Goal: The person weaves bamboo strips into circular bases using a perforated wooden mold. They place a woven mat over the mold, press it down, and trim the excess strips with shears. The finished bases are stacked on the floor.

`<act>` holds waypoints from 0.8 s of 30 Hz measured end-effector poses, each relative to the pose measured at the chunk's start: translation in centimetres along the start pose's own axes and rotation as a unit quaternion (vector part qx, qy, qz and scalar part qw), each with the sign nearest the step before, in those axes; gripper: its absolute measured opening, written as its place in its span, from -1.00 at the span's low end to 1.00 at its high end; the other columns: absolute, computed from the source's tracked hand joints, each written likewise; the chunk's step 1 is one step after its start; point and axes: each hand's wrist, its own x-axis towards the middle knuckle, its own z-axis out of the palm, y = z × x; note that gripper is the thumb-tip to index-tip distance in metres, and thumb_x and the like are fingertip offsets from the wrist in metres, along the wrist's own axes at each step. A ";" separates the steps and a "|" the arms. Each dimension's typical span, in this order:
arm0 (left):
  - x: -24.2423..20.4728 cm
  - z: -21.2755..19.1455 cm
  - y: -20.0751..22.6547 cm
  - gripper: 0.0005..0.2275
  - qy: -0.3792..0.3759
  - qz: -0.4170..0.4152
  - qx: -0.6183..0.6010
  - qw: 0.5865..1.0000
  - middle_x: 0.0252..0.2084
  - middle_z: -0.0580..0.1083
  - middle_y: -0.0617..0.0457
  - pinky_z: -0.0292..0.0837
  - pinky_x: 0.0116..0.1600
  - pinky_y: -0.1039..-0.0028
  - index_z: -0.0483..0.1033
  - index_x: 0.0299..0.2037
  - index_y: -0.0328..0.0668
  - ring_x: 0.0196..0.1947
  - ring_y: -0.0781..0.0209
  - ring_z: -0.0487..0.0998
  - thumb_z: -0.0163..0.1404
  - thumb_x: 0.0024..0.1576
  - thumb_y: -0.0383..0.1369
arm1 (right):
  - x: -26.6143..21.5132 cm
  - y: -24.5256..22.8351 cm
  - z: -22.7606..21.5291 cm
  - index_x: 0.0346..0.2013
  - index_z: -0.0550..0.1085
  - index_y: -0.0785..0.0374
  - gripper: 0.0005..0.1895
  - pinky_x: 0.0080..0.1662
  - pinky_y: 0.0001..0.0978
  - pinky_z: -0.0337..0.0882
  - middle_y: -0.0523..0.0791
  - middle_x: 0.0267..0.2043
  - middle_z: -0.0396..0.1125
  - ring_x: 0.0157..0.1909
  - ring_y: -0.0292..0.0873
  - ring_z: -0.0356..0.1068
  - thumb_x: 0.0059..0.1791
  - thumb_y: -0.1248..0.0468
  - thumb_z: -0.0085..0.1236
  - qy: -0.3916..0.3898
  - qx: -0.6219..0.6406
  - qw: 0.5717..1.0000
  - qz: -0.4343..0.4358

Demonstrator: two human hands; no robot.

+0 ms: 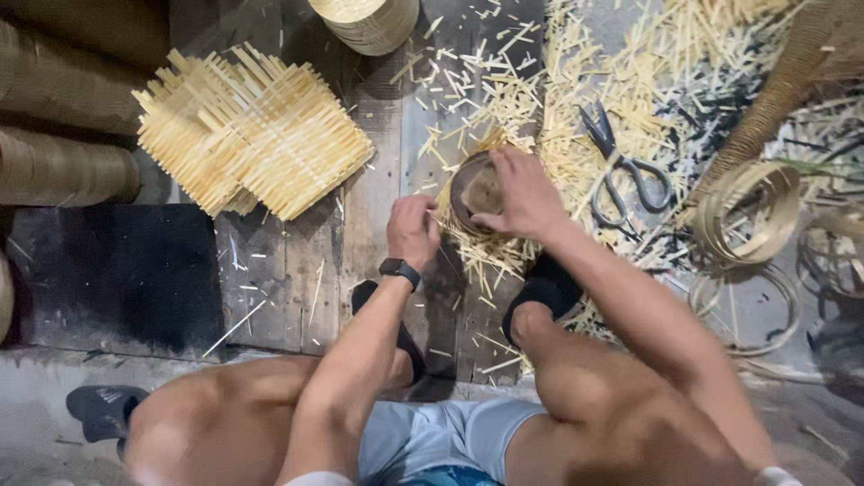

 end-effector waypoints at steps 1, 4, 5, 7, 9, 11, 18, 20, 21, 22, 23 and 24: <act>0.4 -0.2 -0.3 -0.78 0.020 -0.030 -0.005 0.999 -0.16 0.51 -0.07 0.42 0.08 0.21 0.50 -0.16 -0.22 -0.07 -0.11 0.50 0.02 -0.01 -0.59 | 0.8 -0.5 1.0 0.27 0.23 0.54 0.15 0.21 0.05 0.26 0.27 0.20 0.23 0.22 0.29 0.25 -0.35 -0.15 0.48 -0.005 0.011 1.000 0.029; 0.7 -0.6 -0.5 -0.78 0.060 -0.111 -0.033 0.992 -0.17 0.51 -0.11 0.45 0.04 0.25 0.53 -0.12 -0.27 -0.11 -0.06 0.53 0.04 0.02 -0.58 | 1.4 -1.4 2.3 0.32 0.21 0.54 0.15 0.20 0.05 0.29 0.23 0.20 0.22 0.19 0.28 0.26 -0.33 -0.08 0.48 -0.018 0.047 0.995 0.091; 1.0 -0.8 -0.6 -0.80 0.064 -0.125 -0.050 0.989 -0.17 0.51 -0.10 0.48 0.01 0.28 0.54 -0.12 -0.27 -0.15 -0.02 0.55 0.04 0.04 -0.58 | 1.6 -1.4 2.3 0.33 0.22 0.50 0.13 0.20 0.04 0.30 0.22 0.20 0.23 0.18 0.26 0.27 -0.33 -0.07 0.48 -0.015 0.058 0.994 0.093; 2.5 -0.8 -0.9 -0.82 0.090 -0.144 -0.086 0.982 -0.19 0.53 -0.08 0.51 -0.03 0.35 0.55 -0.12 -0.27 -0.20 0.07 0.57 0.05 0.08 -0.56 | 2.1 -1.0 1.5 0.36 0.23 0.44 0.09 0.18 0.03 0.31 0.21 0.20 0.22 0.15 0.22 0.28 -0.30 -0.05 0.47 0.030 0.051 0.996 0.067; 3.0 -0.7 -1.2 -0.85 0.122 -0.167 -0.119 0.971 -0.22 0.54 -0.04 0.53 -0.06 0.40 0.55 -0.11 -0.28 -0.24 0.16 0.60 0.06 0.12 -0.53 | 1.4 -1.0 1.2 0.39 0.25 0.37 0.04 0.13 0.03 0.32 0.23 0.22 0.21 0.12 0.18 0.29 -0.24 -0.02 0.47 0.101 0.021 0.995 0.016; 4.0 -0.3 -1.7 -0.84 0.133 -0.173 -0.138 0.966 -0.19 0.54 -0.03 0.55 -0.04 0.43 0.54 -0.10 -0.28 -0.22 0.20 0.61 0.04 0.13 -0.53 | 1.4 -1.3 1.4 0.36 0.28 0.26 0.00 0.13 0.05 0.32 0.19 0.21 0.22 0.12 0.16 0.29 -0.27 -0.02 0.47 0.103 -0.004 0.994 0.031; 4.2 2.4 2.4 -0.67 0.034 -0.190 -0.136 0.972 0.00 0.54 -0.12 0.50 0.13 0.33 0.48 0.08 -0.28 0.01 0.01 0.60 0.14 0.11 -0.40 | -0.5 -0.5 2.2 0.32 0.34 0.27 -0.02 0.07 0.14 0.26 0.26 0.18 0.20 0.14 0.34 0.22 -0.27 -0.10 0.47 0.038 0.073 0.992 0.099; 4.7 3.8 4.0 -0.43 -0.067 -0.135 -0.078 0.986 0.16 0.42 -0.26 0.26 0.28 0.11 0.33 0.26 -0.30 0.19 -0.21 0.41 0.23 0.03 -0.35 | -2.2 2.9 1.8 0.35 0.32 0.32 -0.27 0.30 0.11 0.22 0.14 0.32 0.23 0.34 0.23 0.22 0.03 -0.01 0.32 0.100 0.130 0.971 0.174; 4.5 4.4 4.5 -0.34 -0.112 -0.126 -0.092 0.981 0.17 0.40 -0.26 0.24 0.30 0.10 0.29 0.28 -0.30 0.20 -0.22 0.38 0.27 -0.04 -0.30 | -3.7 4.8 1.8 0.29 0.37 0.27 -0.39 0.33 0.04 0.26 0.10 0.27 0.28 0.33 0.16 0.27 0.05 0.04 0.26 0.124 0.103 0.951 0.264; 4.7 5.0 5.0 -0.25 -0.156 -0.116 -0.104 0.975 0.19 0.38 -0.27 0.22 0.31 0.08 0.24 0.30 -0.29 0.22 -0.23 0.35 0.31 -0.10 -0.24 | -5.2 6.9 1.8 0.24 0.41 0.22 -0.51 0.35 -0.04 0.30 0.06 0.22 0.33 0.32 0.09 0.31 0.06 0.10 0.21 0.147 0.077 0.922 0.349; 5.0 5.3 5.2 -0.16 -0.199 -0.106 -0.116 0.967 0.21 0.35 -0.27 0.20 0.32 0.07 0.19 0.32 -0.29 0.24 -0.24 0.32 0.35 -0.16 -0.19 | -6.8 9.1 1.7 0.20 0.40 0.28 -0.51 0.34 -0.03 0.27 0.12 0.17 0.32 0.28 0.12 0.30 0.05 0.14 0.24 0.080 0.029 0.915 0.393; 5.6 5.7 5.1 -0.18 -0.222 -0.080 -0.102 0.966 0.23 0.35 -0.25 0.20 0.34 0.06 0.21 0.34 -0.26 0.25 -0.24 0.31 0.33 -0.16 -0.22 | -8.2 11.4 1.6 0.16 0.38 0.34 -0.51 0.33 -0.02 0.25 0.19 0.12 0.31 0.25 0.15 0.28 0.03 0.18 0.27 0.016 -0.020 0.901 0.432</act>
